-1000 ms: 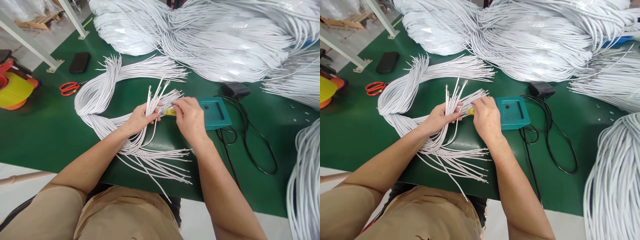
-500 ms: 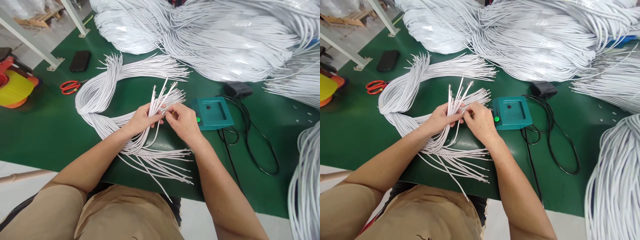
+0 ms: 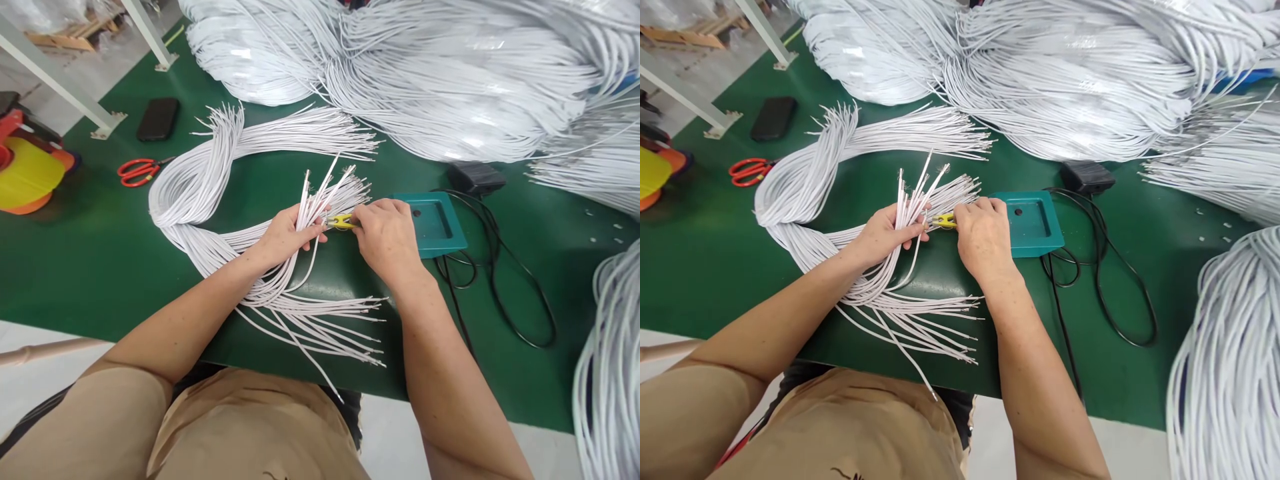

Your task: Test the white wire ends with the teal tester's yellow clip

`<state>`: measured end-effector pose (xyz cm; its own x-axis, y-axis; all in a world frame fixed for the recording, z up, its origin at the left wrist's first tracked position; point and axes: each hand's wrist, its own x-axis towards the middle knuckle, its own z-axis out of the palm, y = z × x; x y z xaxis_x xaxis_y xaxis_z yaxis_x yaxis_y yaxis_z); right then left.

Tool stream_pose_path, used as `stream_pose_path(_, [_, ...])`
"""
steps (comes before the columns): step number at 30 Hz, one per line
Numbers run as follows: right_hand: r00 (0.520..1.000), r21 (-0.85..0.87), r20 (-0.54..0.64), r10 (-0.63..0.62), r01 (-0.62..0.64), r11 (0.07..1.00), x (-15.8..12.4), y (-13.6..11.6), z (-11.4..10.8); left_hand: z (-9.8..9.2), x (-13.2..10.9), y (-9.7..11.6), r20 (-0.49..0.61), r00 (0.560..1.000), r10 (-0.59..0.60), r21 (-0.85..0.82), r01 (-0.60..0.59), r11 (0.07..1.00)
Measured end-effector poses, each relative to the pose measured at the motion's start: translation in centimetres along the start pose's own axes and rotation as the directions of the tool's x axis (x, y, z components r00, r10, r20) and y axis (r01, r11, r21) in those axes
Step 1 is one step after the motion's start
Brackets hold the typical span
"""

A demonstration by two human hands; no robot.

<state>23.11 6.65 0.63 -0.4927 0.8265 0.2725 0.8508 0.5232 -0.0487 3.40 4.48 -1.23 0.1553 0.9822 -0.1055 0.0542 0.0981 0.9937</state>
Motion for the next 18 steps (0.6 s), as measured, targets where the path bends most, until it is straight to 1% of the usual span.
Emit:
stream_pose_path(3, [1.0,-0.01,-0.015,-0.015,0.015,1.0,0.0,0.1,0.1,0.0,-0.1,0.1,0.008,1.0,-0.01,-0.01,0.01,1.0])
stream_pose_path(9, [0.998,-0.033,-0.065,-0.011,0.009,0.999,0.0,0.3,0.4,0.2,-0.1,0.2,-0.026,0.999,-0.045,0.023,0.046,0.999])
stream_pose_path(14, [0.996,-0.032,-0.084,0.011,-0.014,0.999,0.1,0.3,0.6,0.5,0.4,-0.1,-0.051,0.997,-0.049,0.08,0.053,0.995])
stream_pose_path(18, [0.997,-0.024,-0.078,0.02,-0.022,0.999,0.1,0.3,0.7,0.6,0.8,-0.8,-0.072,0.997,-0.029,0.148,0.039,0.988])
